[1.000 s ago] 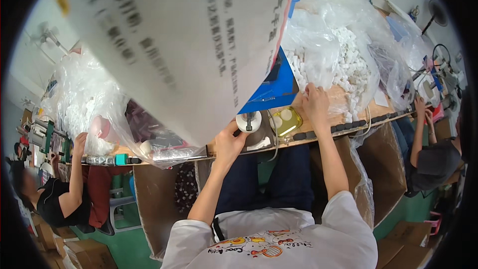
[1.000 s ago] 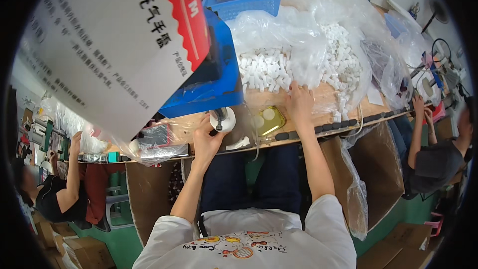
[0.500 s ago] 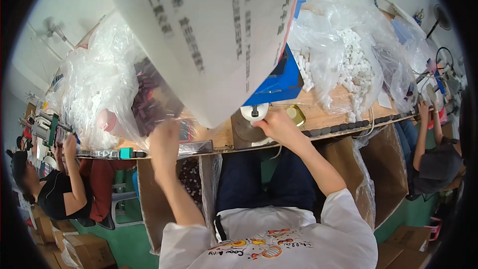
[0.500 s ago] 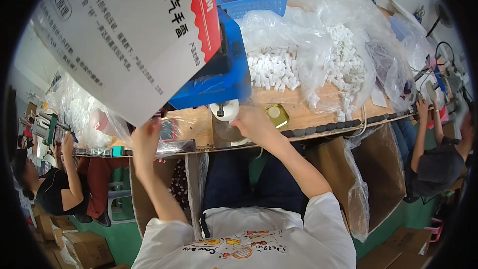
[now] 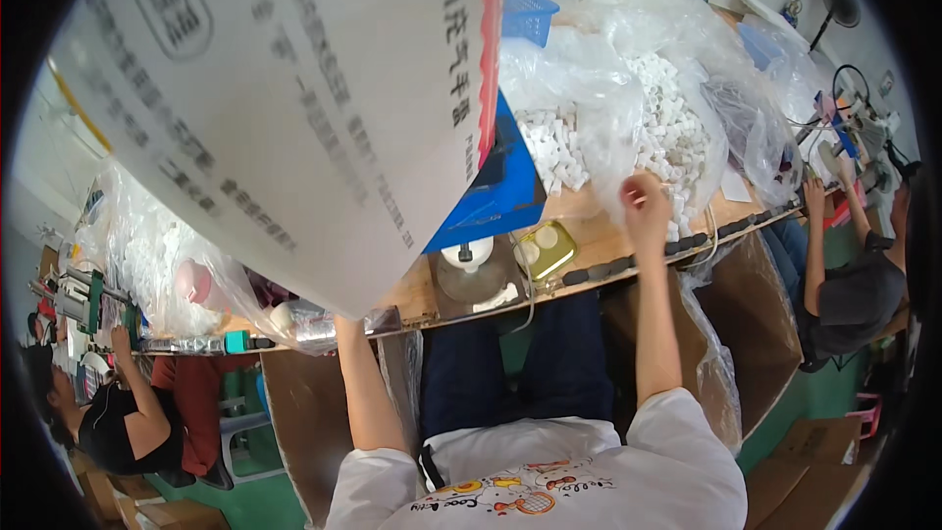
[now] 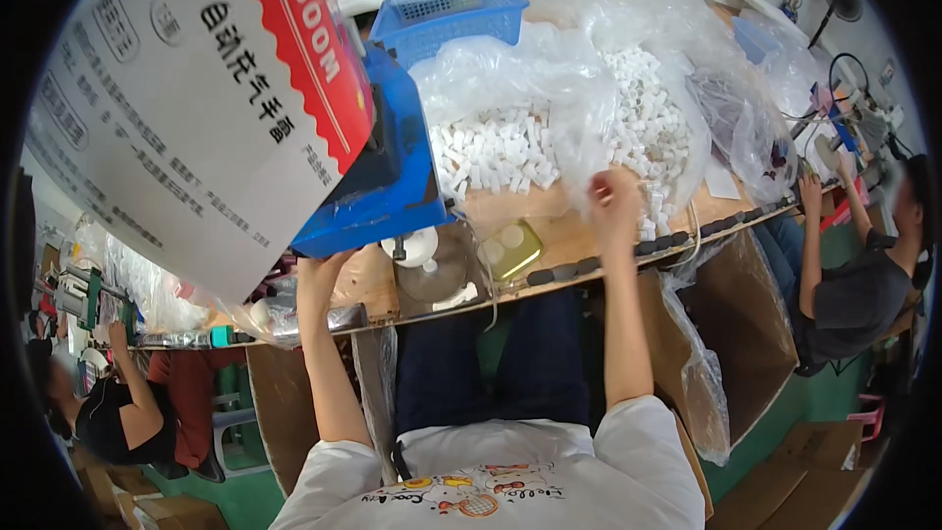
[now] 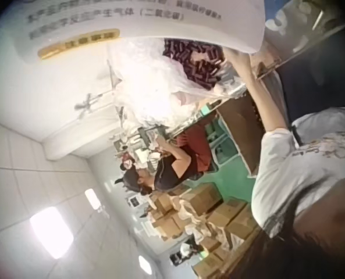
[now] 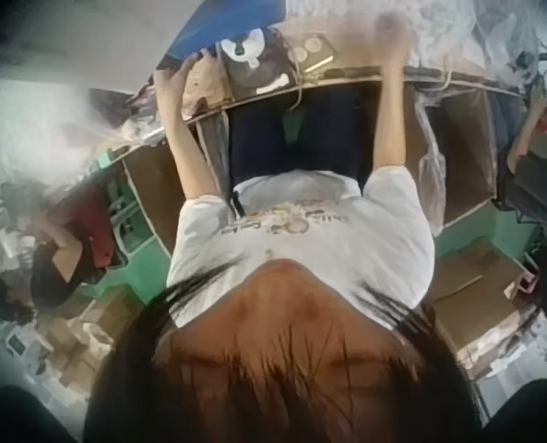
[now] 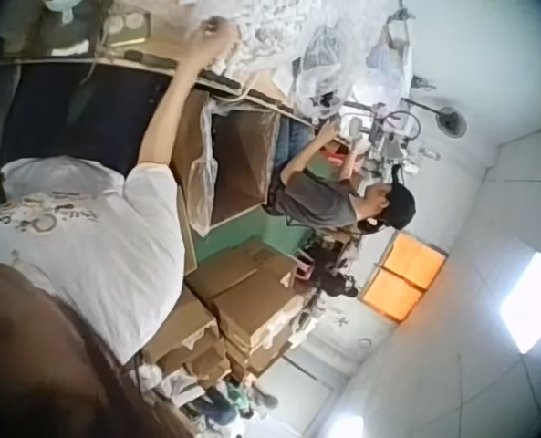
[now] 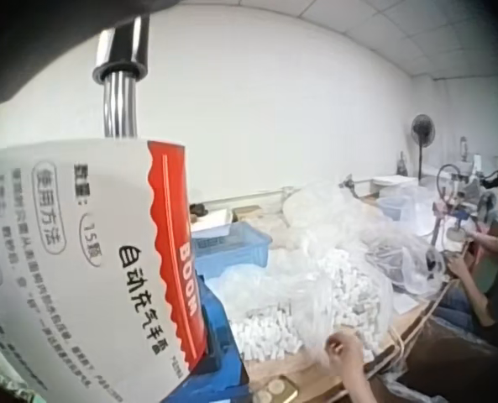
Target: The person assembles plastic components by taking pieces from the table, positioning them on a press machine fixture, and pressing them together by hand.
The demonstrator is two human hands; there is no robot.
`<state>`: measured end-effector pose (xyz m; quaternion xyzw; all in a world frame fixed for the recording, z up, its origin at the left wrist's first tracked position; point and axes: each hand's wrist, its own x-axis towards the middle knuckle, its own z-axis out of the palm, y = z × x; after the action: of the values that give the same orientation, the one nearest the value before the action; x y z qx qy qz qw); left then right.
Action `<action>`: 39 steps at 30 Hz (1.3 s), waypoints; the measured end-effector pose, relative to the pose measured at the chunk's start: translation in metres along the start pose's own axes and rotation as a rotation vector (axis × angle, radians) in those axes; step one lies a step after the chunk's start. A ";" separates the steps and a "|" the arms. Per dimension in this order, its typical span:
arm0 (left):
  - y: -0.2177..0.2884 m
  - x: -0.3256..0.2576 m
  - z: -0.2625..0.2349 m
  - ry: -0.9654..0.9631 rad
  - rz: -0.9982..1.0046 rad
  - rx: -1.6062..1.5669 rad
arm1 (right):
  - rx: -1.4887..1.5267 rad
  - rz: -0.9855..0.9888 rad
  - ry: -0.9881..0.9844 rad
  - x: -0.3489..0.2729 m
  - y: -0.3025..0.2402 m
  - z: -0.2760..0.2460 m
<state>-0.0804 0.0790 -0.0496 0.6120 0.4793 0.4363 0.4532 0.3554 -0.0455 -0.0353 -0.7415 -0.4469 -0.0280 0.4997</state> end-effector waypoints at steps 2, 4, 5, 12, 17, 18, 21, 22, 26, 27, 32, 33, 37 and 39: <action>0.028 -0.033 0.019 0.045 0.003 -0.229 | -0.068 -0.177 -0.022 0.012 0.026 -0.010; 0.051 -0.041 0.043 -0.125 0.112 -0.114 | 0.006 -0.123 -0.171 0.012 0.030 0.006; 0.061 -0.045 0.054 -0.123 0.111 -0.117 | 0.061 -0.058 -0.306 0.013 0.035 0.008; 0.076 -0.072 0.075 -0.103 0.383 0.343 | -0.179 -0.018 -0.497 0.024 0.018 -0.012; 0.061 -0.078 0.091 0.105 0.496 0.304 | -0.183 0.008 -0.262 0.022 0.013 -0.015; 0.058 -0.078 0.094 0.144 0.526 0.338 | -0.187 0.085 -0.131 0.018 -0.002 -0.019; 0.064 -0.078 0.099 0.200 0.529 0.361 | 0.343 -0.001 -0.151 -0.016 -0.028 -0.007; 0.063 -0.079 0.098 0.218 0.552 0.429 | 0.379 -0.057 -0.203 -0.038 -0.046 0.007; 0.084 -0.067 0.089 0.066 0.282 0.396 | 0.025 -0.526 -0.386 -0.071 -0.076 0.033; 0.088 -0.062 0.085 -0.109 -0.039 0.276 | 0.021 -0.517 -0.383 -0.070 -0.076 0.030; 0.066 -0.074 0.093 0.079 0.412 0.487 | 0.392 -0.215 -0.410 -0.069 -0.119 0.032; 0.069 -0.076 0.096 0.077 0.413 0.485 | 0.643 0.077 -0.430 -0.072 -0.136 0.032; 0.071 -0.079 0.102 0.157 0.463 0.545 | 0.538 -0.484 -0.395 -0.086 -0.158 0.056; 0.068 -0.077 0.100 0.163 0.481 0.543 | 0.465 -0.649 -0.317 -0.090 -0.160 0.064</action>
<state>0.0175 -0.0195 -0.0116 0.7684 0.4547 0.4343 0.1193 0.1648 -0.0378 0.0037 -0.4250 -0.7229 0.0319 0.5438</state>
